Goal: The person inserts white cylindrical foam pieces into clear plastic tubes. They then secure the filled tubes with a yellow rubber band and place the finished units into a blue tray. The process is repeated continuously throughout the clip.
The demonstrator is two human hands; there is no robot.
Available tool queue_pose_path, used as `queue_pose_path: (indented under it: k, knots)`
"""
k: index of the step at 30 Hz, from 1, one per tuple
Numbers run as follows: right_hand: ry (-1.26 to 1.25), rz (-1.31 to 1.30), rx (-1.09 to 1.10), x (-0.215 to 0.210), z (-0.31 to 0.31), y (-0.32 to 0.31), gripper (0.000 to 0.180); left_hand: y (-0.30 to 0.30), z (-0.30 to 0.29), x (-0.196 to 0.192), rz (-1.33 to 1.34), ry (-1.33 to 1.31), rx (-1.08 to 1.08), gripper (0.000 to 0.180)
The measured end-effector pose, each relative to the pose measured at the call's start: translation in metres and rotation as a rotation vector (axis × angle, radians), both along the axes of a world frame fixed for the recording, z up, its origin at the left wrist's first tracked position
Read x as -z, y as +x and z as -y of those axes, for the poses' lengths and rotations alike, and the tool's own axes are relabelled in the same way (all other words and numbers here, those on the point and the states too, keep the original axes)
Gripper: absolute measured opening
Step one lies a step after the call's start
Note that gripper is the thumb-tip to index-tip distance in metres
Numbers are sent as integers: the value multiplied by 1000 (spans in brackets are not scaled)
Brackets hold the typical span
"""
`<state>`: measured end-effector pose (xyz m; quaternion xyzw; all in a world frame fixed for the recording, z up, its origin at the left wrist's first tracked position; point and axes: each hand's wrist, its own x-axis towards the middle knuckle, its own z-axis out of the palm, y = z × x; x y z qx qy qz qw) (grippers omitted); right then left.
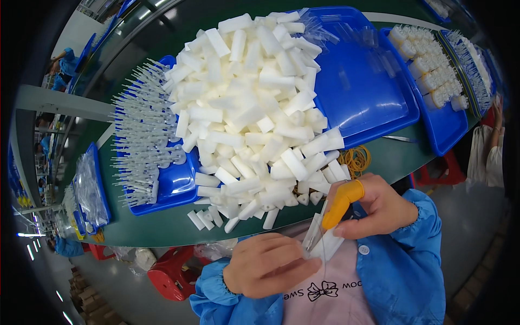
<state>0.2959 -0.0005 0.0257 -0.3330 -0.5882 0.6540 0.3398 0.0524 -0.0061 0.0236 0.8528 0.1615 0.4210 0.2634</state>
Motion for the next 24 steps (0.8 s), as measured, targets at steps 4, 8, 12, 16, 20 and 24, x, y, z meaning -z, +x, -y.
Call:
queue_pose_path:
  k: [4, 8, 12, 16, 20, 24]
  knots:
    - [87, -62, 141, 1, 4, -4, 16, 1, 2, 3, 83, -205, -168, 30]
    - [117, -49, 193, -1, 5, -8, 17, 1, 3, -1, 31, -435, -212, 34]
    - [145, 21, 135, -6, 3, -7, 20, -3, 0, 4, 83, -508, -107, 35]
    - [317, 69, 196, -6, -11, -6, 23, -7, 2, 6, 126, -564, -125, 30]
    - [571, 410, 311, 4, -28, -6, 28, -18, 1, 0, 48, -517, -222, 28]
    - [864, 692, 217, 14, -33, -21, 30, -27, 3, -9, -27, -497, -355, 29]
